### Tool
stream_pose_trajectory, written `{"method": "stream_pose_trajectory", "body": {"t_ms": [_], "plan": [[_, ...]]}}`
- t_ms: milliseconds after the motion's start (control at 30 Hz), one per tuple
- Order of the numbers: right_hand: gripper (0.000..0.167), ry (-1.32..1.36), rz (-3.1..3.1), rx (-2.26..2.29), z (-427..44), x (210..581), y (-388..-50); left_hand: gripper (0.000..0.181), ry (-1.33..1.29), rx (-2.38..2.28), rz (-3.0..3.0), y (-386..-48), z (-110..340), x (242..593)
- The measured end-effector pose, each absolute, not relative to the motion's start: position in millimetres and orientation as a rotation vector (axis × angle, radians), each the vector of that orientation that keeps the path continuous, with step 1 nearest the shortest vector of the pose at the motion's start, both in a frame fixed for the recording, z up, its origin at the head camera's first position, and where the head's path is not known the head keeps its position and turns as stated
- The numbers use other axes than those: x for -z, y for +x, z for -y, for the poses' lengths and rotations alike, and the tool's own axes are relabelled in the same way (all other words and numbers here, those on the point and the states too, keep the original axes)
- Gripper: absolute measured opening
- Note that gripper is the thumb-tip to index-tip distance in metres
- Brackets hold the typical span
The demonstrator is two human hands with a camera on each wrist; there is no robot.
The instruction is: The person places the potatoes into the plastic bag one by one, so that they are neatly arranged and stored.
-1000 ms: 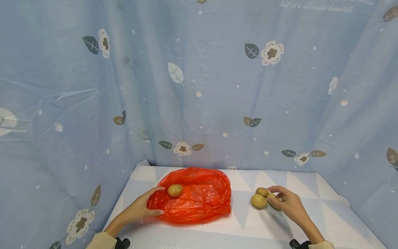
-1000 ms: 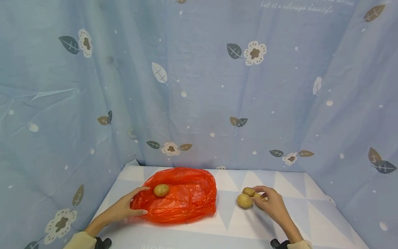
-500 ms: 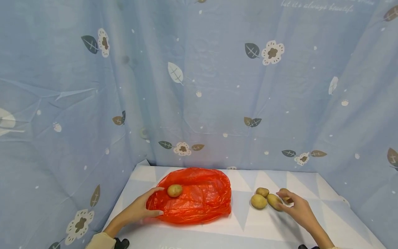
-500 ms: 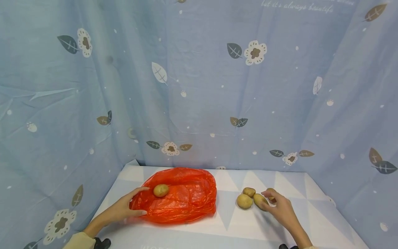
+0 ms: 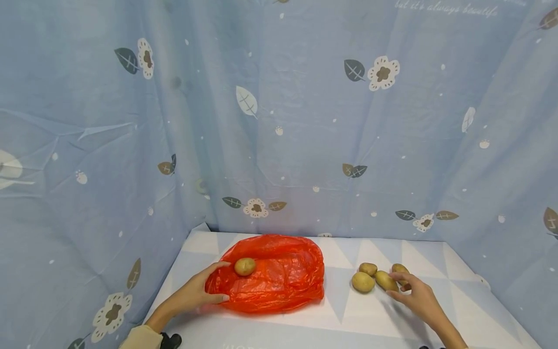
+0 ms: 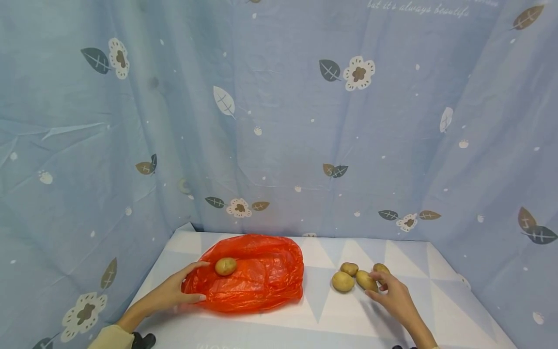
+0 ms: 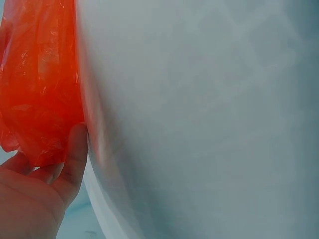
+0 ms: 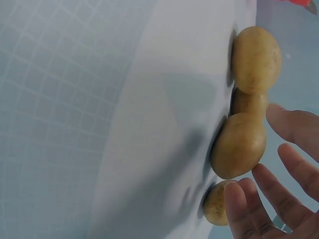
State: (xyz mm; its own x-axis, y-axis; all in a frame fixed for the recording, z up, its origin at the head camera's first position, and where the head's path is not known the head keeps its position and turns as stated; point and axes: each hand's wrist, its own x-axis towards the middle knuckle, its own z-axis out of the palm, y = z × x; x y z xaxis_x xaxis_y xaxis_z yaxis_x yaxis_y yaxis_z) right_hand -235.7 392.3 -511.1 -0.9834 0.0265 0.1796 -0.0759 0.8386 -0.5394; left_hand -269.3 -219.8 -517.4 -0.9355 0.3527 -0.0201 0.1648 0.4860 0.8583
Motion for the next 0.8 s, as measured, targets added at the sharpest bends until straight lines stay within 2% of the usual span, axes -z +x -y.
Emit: {"method": "stream_pose_trajectory", "body": {"t_ms": [800], "plan": [[0.059,-0.061,2.870,-0.820,-386,523,-259,0.085,0.435,-1.440,-2.519,-270,221,520]]}}
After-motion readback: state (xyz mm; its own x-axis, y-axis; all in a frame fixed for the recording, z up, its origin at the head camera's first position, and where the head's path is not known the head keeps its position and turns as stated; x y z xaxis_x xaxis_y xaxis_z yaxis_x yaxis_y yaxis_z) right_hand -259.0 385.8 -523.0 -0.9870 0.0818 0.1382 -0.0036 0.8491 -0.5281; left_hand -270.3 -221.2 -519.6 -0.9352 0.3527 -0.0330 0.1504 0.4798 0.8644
